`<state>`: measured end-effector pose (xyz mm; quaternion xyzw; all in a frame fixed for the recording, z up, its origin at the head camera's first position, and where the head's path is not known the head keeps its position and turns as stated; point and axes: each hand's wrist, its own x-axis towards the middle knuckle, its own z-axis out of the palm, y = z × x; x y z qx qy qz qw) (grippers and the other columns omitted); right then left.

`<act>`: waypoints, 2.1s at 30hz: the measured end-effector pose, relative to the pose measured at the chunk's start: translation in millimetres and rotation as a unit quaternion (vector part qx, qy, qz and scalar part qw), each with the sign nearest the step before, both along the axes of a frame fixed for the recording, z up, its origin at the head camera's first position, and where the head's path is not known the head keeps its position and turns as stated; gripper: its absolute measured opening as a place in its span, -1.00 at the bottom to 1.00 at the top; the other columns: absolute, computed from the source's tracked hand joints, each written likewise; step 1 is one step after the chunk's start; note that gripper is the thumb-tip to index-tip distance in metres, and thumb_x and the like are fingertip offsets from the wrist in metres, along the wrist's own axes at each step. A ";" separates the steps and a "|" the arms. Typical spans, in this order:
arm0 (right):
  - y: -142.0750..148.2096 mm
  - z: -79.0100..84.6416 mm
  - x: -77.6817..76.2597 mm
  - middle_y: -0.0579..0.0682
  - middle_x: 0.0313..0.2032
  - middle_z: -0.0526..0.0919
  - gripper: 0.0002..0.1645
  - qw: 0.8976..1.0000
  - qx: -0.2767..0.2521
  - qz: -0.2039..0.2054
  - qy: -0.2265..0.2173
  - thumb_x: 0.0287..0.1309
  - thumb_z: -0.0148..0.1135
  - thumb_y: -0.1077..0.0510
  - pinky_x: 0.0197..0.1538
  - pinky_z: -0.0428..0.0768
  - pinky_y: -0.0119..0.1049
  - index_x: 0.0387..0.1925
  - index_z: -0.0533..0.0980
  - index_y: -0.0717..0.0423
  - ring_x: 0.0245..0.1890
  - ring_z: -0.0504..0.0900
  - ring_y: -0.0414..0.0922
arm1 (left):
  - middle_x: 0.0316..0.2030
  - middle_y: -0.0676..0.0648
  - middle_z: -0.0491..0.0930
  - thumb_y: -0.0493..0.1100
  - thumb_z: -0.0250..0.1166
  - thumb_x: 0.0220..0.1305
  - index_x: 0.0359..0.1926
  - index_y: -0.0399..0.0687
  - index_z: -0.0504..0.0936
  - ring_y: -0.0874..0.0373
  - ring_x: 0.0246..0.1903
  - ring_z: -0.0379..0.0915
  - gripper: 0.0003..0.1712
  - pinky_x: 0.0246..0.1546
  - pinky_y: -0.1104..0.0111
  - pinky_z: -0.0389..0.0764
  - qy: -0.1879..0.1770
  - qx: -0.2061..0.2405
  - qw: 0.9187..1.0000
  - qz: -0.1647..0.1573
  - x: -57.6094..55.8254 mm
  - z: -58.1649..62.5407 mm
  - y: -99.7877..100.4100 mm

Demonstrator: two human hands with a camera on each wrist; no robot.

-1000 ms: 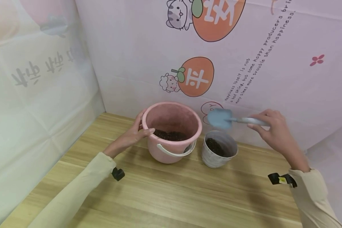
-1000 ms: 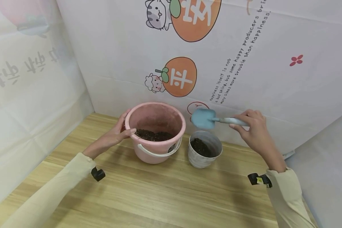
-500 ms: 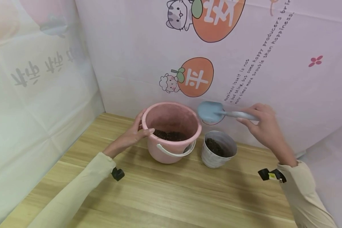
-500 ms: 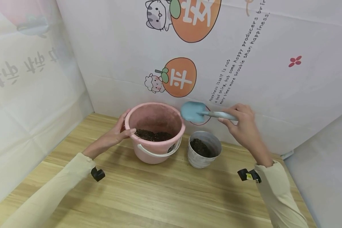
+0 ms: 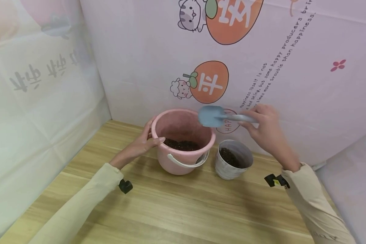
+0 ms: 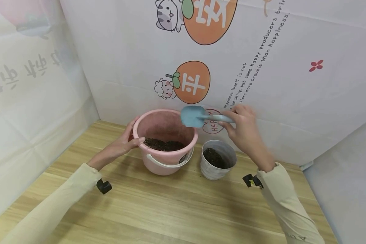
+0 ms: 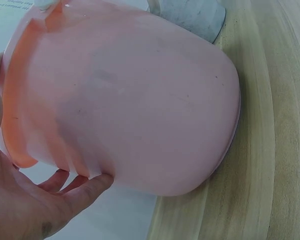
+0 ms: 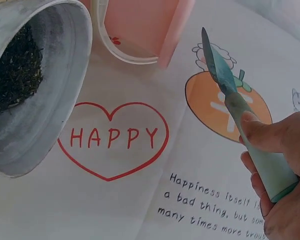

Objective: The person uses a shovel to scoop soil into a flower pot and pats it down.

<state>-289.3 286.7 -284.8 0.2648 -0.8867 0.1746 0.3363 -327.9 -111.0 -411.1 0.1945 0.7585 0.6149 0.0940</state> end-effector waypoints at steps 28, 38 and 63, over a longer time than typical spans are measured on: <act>-79.3 -3.2 -19.8 0.13 -0.21 0.55 -0.83 0.931 0.360 -0.043 0.044 0.09 0.45 0.39 0.03 0.40 -0.02 -0.24 0.70 0.22 -0.06 0.44 0.11 | 0.65 -0.17 -0.17 0.19 0.32 0.32 0.67 0.49 -0.33 -0.18 0.60 -0.07 0.19 0.50 -0.17 0.22 -0.003 0.007 1.000 -0.008 0.7 0.0 -0.5; -118.6 -24.8 -19.0 0.03 -0.25 0.69 -0.82 0.885 0.460 -0.059 0.028 0.16 0.42 0.38 0.06 0.49 -0.11 -0.41 0.77 0.05 -0.09 0.52 0.02 | 0.66 -0.17 -0.20 0.19 0.30 0.34 0.67 0.52 -0.35 -0.17 0.61 -0.09 0.17 0.51 -0.17 0.21 -0.006 0.007 1.000 -0.010 0.0 -1.2 -1.1; -112.4 -27.8 -58.5 0.06 -0.30 0.70 -0.83 0.908 0.314 0.007 -0.276 0.03 0.51 0.30 0.04 0.62 -0.05 -0.28 0.70 0.21 -0.23 0.59 0.00 | 0.66 -0.13 -0.20 0.23 0.31 0.31 0.68 0.47 -0.36 -0.16 0.61 -0.09 0.21 0.52 -0.17 0.18 0.001 -0.006 1.000 0.003 0.1 -3.7 1.7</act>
